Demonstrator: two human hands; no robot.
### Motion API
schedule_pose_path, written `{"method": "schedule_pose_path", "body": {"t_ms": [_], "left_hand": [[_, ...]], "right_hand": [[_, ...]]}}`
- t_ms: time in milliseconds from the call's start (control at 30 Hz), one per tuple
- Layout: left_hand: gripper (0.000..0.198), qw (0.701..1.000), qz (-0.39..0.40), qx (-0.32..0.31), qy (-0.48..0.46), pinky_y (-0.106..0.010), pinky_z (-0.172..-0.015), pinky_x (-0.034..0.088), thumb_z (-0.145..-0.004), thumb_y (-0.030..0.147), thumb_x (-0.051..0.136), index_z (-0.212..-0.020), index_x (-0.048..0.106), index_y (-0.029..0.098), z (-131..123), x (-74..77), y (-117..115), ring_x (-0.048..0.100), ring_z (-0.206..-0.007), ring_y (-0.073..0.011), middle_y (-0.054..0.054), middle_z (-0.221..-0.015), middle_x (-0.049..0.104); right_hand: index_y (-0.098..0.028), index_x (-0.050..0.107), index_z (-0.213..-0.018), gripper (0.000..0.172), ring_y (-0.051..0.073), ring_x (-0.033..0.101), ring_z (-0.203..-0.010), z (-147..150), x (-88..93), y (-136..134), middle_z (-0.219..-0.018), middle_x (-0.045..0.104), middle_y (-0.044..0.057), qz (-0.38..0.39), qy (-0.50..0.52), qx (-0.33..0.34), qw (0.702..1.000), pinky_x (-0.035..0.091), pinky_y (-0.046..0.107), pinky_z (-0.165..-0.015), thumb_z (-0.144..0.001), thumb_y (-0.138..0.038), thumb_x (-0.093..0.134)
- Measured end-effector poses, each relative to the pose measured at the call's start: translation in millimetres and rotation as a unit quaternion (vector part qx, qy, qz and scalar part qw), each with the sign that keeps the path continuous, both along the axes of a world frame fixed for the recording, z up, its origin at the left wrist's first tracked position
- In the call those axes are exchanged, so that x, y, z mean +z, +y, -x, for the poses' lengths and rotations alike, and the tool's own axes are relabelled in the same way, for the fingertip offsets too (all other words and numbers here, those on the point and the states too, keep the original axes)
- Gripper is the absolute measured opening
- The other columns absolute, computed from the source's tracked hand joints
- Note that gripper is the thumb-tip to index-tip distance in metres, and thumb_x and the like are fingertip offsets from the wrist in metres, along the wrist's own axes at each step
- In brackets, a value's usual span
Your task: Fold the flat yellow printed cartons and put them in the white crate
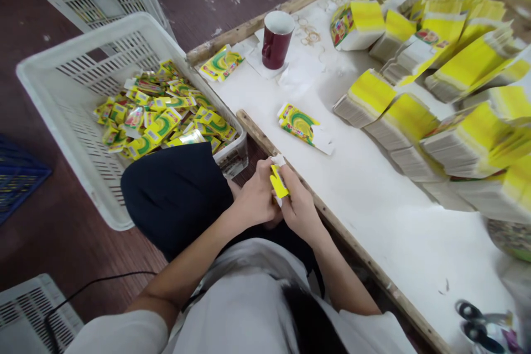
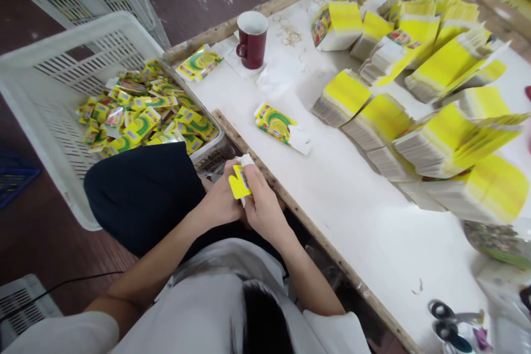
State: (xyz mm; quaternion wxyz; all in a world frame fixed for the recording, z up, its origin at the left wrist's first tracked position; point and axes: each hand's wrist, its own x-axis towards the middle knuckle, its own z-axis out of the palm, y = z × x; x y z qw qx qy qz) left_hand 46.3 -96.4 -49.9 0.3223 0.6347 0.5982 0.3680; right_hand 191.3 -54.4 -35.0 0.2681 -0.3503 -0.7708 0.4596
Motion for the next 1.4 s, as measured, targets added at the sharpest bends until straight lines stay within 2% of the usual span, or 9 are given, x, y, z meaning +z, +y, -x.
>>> {"method": "schedule_pose_path", "body": {"t_ms": [200, 367, 633, 800, 900, 1033, 1200, 1267, 1400], "left_hand": [[0.065, 0.990, -0.048, 0.091, 0.097, -0.050, -0.097, 0.053, -0.069, 0.016, 0.068, -0.128, 0.042, 0.019, 11, 5.4, -4, 0.060, -0.115, -0.0323, -0.014, -0.121, 0.058], [0.053, 0.990, -0.069, 0.064, 0.105, -0.040, -0.093, 0.057, -0.070, 0.021, 0.073, -0.119, 0.054, 0.018, 31, 20.4, -8, 0.069, -0.106, -0.0273, -0.010, -0.113, 0.070], [0.053, 0.994, -0.050, 0.030, 0.092, -0.037, -0.091, 0.059, -0.066, 0.029, 0.078, -0.115, 0.062, 0.016, 42, 32.0, -5, 0.074, -0.099, -0.0260, -0.010, -0.113, 0.075], [0.057, 0.992, -0.072, 0.008, 0.107, -0.042, -0.095, 0.057, -0.071, 0.027, 0.074, -0.124, 0.058, 0.014, 41, 33.5, -4, 0.071, -0.107, -0.0287, -0.013, -0.118, 0.072], [0.058, 0.992, -0.074, 0.018, 0.103, -0.043, -0.094, 0.057, -0.072, 0.028, 0.074, -0.126, 0.057, 0.014, 35, 31.4, -5, 0.070, -0.106, -0.0291, -0.014, -0.117, 0.071], [0.058, 0.991, -0.069, 0.116, -0.008, -0.043, -0.096, 0.056, -0.070, 0.033, 0.079, -0.122, 0.059, 0.017, 36, 21.4, 2, 0.069, -0.106, -0.0286, -0.011, -0.115, 0.070], [0.058, 0.862, -0.095, 0.397, -0.300, -0.050, -0.112, 0.045, -0.087, 0.063, 0.060, -0.133, 0.046, 0.031, 65, 2.8, 24, 0.051, -0.137, -0.0250, -0.008, -0.141, 0.054], [0.057, 0.841, -0.087, 0.419, -0.331, -0.051, -0.117, 0.040, -0.092, 0.067, 0.049, -0.134, 0.042, 0.030, 72, -4.4, 29, 0.044, -0.144, -0.0241, -0.011, -0.149, 0.047], [0.072, 0.824, -0.044, 0.413, -0.384, -0.043, -0.115, 0.042, -0.079, 0.053, 0.074, -0.135, 0.036, 0.027, 58, -15.3, 25, 0.049, -0.140, -0.0237, -0.016, -0.152, 0.044]], "right_hand": [[-0.027, 0.040, -0.153, 0.058, 0.027, 0.055, -0.136, -12, -17.3, 14, -0.148, 0.056, 0.012, -0.124, -0.011, -0.088, 0.988, 0.049, 0.049, -0.111, -0.095, -0.018, 0.047], [-0.029, 0.060, -0.137, 0.044, 0.031, 0.048, -0.143, -24, -12.7, 21, -0.160, 0.040, 0.012, -0.176, -0.082, 0.021, 0.981, 0.054, 0.047, -0.103, -0.094, -0.020, 0.053], [-0.025, 0.066, -0.116, 0.023, 0.029, 0.055, -0.137, -34, 8.4, 33, -0.150, 0.050, 0.017, -0.138, -0.111, 0.113, 0.978, 0.054, 0.043, -0.101, -0.096, -0.025, 0.055], [-0.022, 0.038, -0.142, 0.048, 0.032, 0.035, -0.150, -26, 2.6, 24, -0.156, 0.037, 0.021, -0.092, -0.048, 0.080, 0.991, 0.043, 0.054, -0.113, -0.099, -0.039, 0.051], [-0.022, 0.021, -0.151, 0.058, 0.029, 0.044, -0.143, -17, -1.9, 19, -0.153, 0.040, 0.020, -0.048, -0.024, 0.028, 0.998, 0.041, 0.052, -0.115, -0.102, -0.041, 0.044], [-0.020, 0.026, -0.151, 0.066, 0.031, 0.056, -0.131, -8, 1.4, 34, -0.148, 0.047, 0.021, -0.022, -0.034, -0.003, 0.999, 0.049, 0.052, -0.107, -0.096, -0.044, 0.055], [-0.021, 0.061, -0.113, 0.026, 0.027, 0.065, -0.102, -15, -4.5, 101, -0.113, 0.067, 0.013, -0.114, -0.116, -0.116, 0.980, 0.056, 0.047, -0.087, -0.092, -0.036, 0.060], [-0.018, 0.062, -0.104, 0.022, 0.028, 0.064, -0.096, -18, -18.5, 128, -0.107, 0.065, 0.014, -0.153, -0.178, -0.190, 0.953, 0.054, 0.049, -0.088, -0.087, -0.031, 0.066], [-0.017, 0.058, -0.088, 0.024, 0.027, 0.059, -0.095, -20, -50.6, 152, -0.093, 0.063, 0.013, -0.192, -0.179, -0.217, 0.940, 0.049, 0.046, -0.089, -0.079, -0.030, 0.076]]}}
